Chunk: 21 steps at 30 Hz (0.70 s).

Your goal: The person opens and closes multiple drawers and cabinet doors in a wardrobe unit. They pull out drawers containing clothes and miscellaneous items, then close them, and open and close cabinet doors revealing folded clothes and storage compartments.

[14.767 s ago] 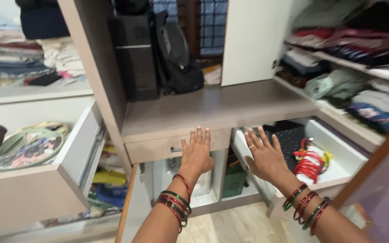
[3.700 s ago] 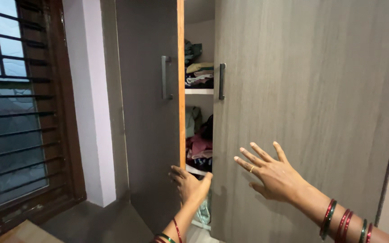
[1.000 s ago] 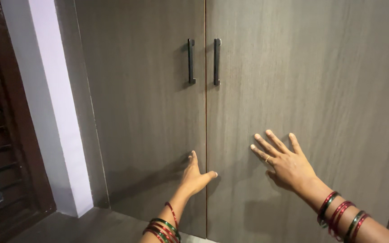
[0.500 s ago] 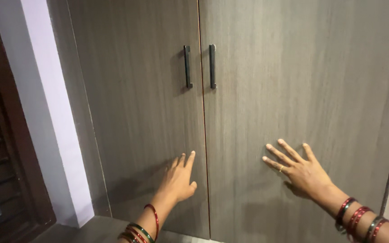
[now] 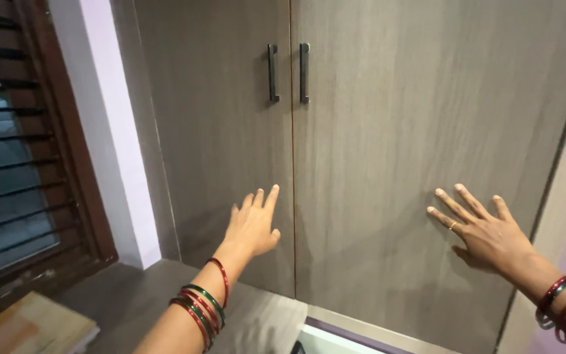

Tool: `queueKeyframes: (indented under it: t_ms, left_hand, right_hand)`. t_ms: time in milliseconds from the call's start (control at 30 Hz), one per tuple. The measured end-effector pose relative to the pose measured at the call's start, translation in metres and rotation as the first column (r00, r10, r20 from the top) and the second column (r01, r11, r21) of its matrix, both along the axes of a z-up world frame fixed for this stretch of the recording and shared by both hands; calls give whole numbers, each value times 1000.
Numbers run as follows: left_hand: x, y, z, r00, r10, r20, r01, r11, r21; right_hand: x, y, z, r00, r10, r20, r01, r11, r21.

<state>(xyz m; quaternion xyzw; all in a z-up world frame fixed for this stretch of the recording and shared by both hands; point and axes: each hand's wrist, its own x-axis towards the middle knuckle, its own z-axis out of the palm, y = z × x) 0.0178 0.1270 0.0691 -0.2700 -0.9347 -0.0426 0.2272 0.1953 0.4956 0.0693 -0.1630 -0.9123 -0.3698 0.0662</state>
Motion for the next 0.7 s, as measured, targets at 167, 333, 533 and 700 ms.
queueKeyframes:
  t_ms: [167, 333, 533, 700]
  left_hand:
    - [45, -5, -8, 996, 82, -47, -82, 997, 3]
    - [89, -19, -19, 979, 194, -57, -197, 979, -48]
    - [129, -57, -22, 946, 309, -92, -315, 947, -59]
    - [166, -97, -27, 911, 405, -79, -412, 906, -99]
  right_hand:
    - [26, 18, -13, 996, 94, 0, -94, 995, 18]
    - [38, 9, -23, 983, 183, 33, -183, 983, -13]
    - [47, -15, -30, 952, 302, 52, -299, 952, -57]
    - [53, -36, -32, 917, 390, 88, -384, 920, -78]
